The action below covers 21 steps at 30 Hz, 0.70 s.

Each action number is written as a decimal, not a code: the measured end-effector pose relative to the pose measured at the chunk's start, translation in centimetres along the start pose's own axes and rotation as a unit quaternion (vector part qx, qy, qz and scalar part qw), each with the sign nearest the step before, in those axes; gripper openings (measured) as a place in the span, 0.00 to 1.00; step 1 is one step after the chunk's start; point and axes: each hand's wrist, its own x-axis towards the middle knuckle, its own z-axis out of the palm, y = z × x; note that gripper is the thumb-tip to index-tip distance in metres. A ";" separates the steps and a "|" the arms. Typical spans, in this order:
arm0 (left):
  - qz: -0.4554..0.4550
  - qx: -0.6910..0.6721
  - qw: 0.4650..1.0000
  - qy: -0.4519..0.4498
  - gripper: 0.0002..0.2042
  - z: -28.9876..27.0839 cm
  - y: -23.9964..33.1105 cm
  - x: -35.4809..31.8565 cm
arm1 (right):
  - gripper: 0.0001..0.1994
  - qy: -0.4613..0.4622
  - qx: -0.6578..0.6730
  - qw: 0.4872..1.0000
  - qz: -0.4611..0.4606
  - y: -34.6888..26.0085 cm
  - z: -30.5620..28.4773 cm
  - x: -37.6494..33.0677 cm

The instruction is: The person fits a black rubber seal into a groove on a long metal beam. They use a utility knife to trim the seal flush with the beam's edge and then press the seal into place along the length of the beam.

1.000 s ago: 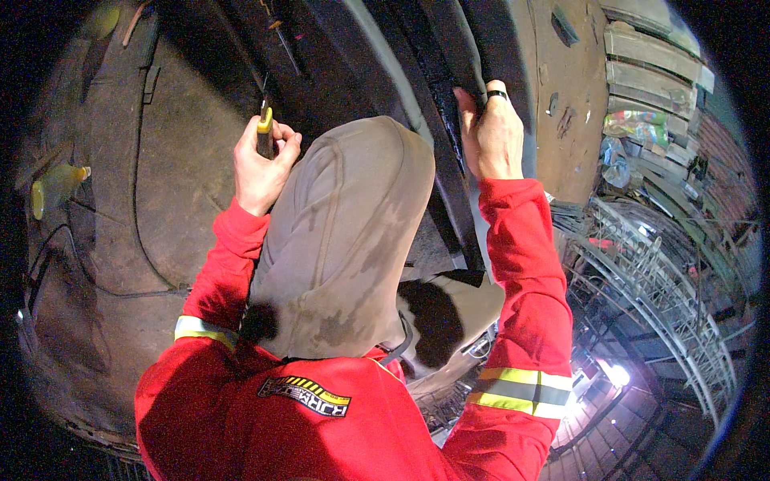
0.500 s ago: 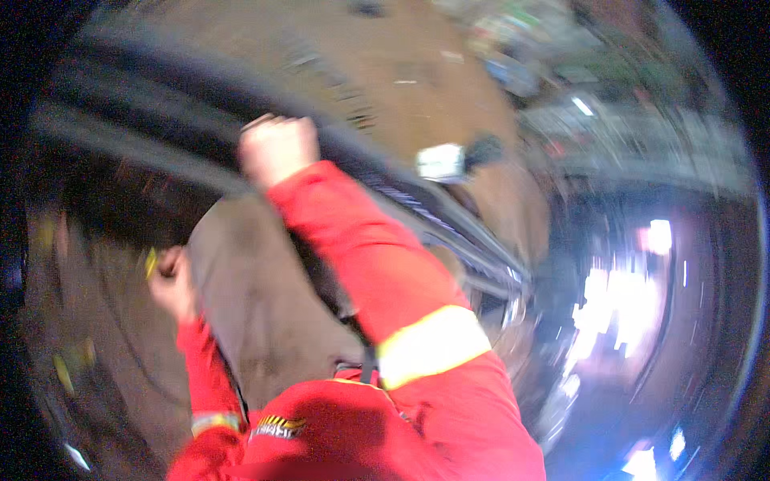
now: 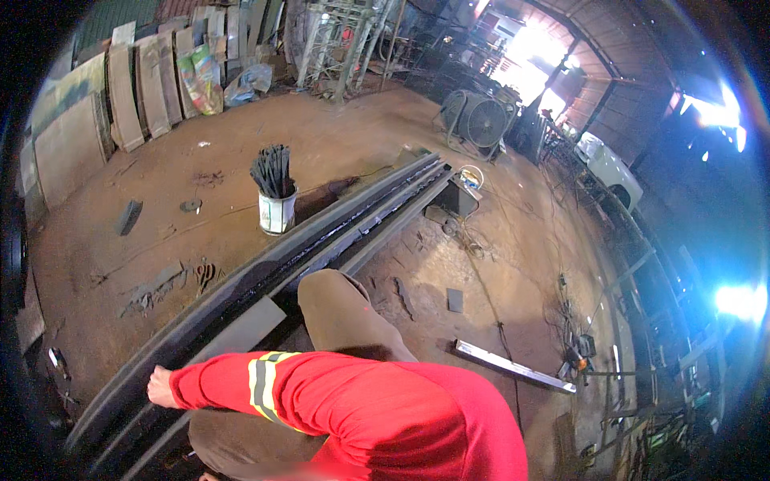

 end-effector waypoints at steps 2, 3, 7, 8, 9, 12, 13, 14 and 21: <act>0.004 -0.029 0.998 -0.049 0.11 0.8 2.7 0.0 | 0.08 -0.048 -0.020 0.998 -0.025 0.0 -1.6 0.3; -0.001 -0.041 0.996 -0.079 0.10 1.1 3.7 0.0 | 0.08 -0.047 -0.015 0.999 -0.017 0.1 -1.7 0.2; -0.052 -0.089 0.977 -0.186 0.08 0.8 7.8 -0.9 | 0.07 -0.035 -0.014 0.999 0.003 0.7 -1.8 0.0; -0.072 -0.101 0.971 -0.206 0.07 0.5 8.8 -1.2 | 0.07 -0.025 -0.016 1.000 0.009 0.6 -1.8 0.1; -0.110 -0.125 0.961 -0.221 0.07 0.1 9.6 -1.6 | 0.08 -0.040 -0.018 0.999 0.007 0.6 -1.7 0.2; -0.230 -0.220 0.913 -0.256 0.06 -1.2 11.3 -2.7 | 0.08 -0.026 -0.005 0.999 0.040 0.2 -1.0 0.6; -0.097 -0.059 0.922 -0.369 0.13 -1.8 10.7 -2.5 | 0.08 -0.030 0.007 0.998 0.051 0.3 -0.5 0.9; 0.068 0.082 0.894 -0.436 0.19 -2.3 10.3 -2.5 | 0.09 -0.038 0.018 0.997 0.070 0.8 0.7 0.8; 0.200 0.061 0.833 -0.512 0.26 -0.1 9.6 -4.7 | 0.27 -0.050 0.129 0.990 0.029 3.6 -0.2 -1.3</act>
